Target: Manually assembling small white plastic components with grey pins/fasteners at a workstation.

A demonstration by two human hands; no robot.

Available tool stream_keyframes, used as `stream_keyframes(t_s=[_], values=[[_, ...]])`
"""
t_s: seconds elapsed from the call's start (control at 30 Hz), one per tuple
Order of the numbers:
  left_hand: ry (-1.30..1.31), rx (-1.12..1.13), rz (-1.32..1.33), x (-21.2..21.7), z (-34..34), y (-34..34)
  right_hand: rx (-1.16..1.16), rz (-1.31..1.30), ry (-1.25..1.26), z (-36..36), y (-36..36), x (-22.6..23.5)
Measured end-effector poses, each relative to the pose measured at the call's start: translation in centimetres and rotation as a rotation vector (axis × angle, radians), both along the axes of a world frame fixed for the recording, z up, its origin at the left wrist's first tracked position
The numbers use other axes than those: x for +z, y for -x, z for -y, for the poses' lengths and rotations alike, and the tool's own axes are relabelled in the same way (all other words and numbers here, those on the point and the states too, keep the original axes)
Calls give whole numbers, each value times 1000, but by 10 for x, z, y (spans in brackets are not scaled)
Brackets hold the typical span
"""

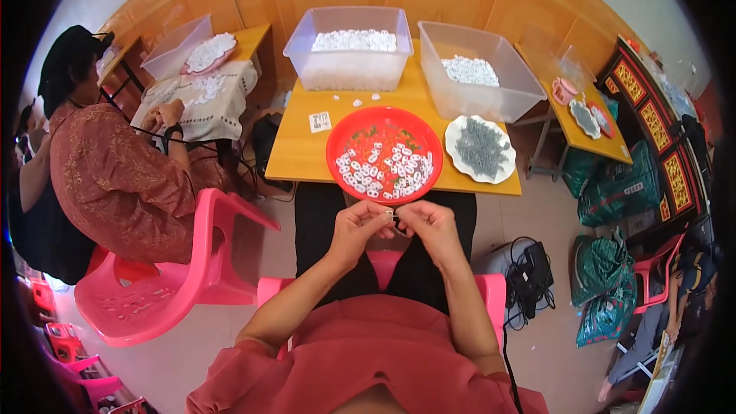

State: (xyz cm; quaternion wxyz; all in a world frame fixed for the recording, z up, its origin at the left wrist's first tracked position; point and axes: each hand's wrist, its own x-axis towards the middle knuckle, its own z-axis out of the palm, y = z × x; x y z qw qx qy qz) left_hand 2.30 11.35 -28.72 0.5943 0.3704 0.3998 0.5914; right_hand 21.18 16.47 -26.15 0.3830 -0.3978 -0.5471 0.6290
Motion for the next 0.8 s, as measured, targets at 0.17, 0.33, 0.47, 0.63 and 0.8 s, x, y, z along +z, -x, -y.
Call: stream_keyframes(t_s=[0.17,0.33,0.47,0.63,0.8], values=[[72,30,4,-10,-21,10,-228,142,-138,-79,-33,-20],[160,53,20,-23,-37,17,-335,425,-409,-158,-21,-32],[182,56,28,-25,-52,24,-302,657,-704,-196,18,-38],[208,67,58,-18,-68,29,-193,894,-803,-236,40,-61],[230,91,115,-11,-79,33,-105,982,-836,-248,52,-44]])
